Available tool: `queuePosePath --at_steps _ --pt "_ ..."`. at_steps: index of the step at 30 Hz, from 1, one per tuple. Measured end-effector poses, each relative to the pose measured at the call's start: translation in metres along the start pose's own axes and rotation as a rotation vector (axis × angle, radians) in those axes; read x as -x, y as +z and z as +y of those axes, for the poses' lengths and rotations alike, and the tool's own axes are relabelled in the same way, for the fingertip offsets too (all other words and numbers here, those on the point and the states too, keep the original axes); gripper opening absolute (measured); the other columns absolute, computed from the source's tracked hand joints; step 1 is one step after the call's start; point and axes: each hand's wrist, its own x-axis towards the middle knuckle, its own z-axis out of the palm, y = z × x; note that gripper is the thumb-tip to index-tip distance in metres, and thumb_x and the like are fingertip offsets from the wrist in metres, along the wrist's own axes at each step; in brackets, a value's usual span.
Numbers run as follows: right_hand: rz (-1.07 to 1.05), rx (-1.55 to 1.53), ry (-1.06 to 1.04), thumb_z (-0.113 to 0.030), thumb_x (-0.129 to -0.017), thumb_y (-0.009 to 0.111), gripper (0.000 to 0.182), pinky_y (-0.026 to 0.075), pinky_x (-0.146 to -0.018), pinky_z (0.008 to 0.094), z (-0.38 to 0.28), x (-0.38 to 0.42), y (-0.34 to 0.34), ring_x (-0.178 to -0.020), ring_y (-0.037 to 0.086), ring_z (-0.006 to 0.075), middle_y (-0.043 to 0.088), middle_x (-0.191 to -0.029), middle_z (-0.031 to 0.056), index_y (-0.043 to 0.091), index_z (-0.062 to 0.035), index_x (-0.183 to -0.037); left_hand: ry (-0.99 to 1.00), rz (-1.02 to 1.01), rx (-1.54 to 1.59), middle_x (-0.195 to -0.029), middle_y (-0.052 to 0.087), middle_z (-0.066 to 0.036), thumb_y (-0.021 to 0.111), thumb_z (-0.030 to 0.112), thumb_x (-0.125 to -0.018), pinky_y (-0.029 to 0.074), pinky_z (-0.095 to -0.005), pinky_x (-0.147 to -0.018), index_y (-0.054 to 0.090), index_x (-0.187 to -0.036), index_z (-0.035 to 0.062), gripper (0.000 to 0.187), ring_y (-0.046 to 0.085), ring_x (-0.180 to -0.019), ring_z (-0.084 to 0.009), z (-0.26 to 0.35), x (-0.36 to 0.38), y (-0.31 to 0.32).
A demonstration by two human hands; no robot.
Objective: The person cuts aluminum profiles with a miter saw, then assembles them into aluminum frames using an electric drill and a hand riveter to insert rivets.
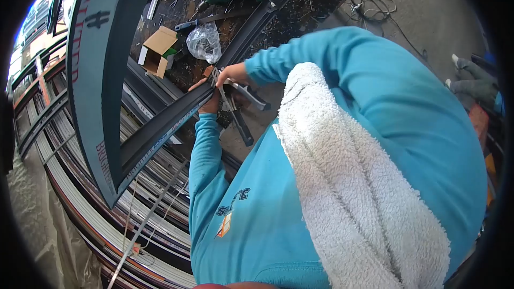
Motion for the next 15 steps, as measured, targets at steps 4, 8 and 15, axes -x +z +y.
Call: queuePosePath --at_steps 4,8,15 --pt "-0.722 -0.800 0.071 -0.051 -0.077 0.053 0.066 0.036 -0.098 0.0492 0.075 0.033 -0.001 -0.106 0.053 0.0358 0.050 -0.117 0.0275 0.047 -0.0001 -0.119 -0.085 -0.038 0.029 -0.105 0.058 -0.012 0.083 0.017 -0.064 0.048 -0.0375 -0.085 0.062 -0.104 0.0044 0.047 0.060 -0.095 -0.0289 -0.005 0.004 0.003" --pt "-0.445 -0.722 0.052 -0.042 -0.078 0.056 0.060 0.040 -0.098 0.0464 0.081 0.054 0.028 -0.108 0.055 0.0342 0.052 -0.118 0.0263 0.048 0.0022 -0.116 -0.081 0.024 0.071 -0.104 0.060 -0.010 0.084 0.016 -0.063 0.046 -0.0368 -0.087 0.059 -0.107 0.0045 0.053 0.060 -0.094 -0.0274 0.006 0.002 -0.002" --pt "0.155 -0.404 -0.182 -0.023 -0.079 0.066 0.023 0.053 -0.068 0.0386 0.098 0.002 0.069 -0.069 0.063 0.0226 0.061 -0.072 0.0095 0.060 -0.0023 -0.088 -0.062 0.005 0.041 -0.106 0.058 -0.011 0.082 0.014 -0.066 0.049 -0.0368 -0.085 0.060 -0.108 0.0049 0.048 0.061 -0.095 -0.0279 -0.006 0.003 0.003"
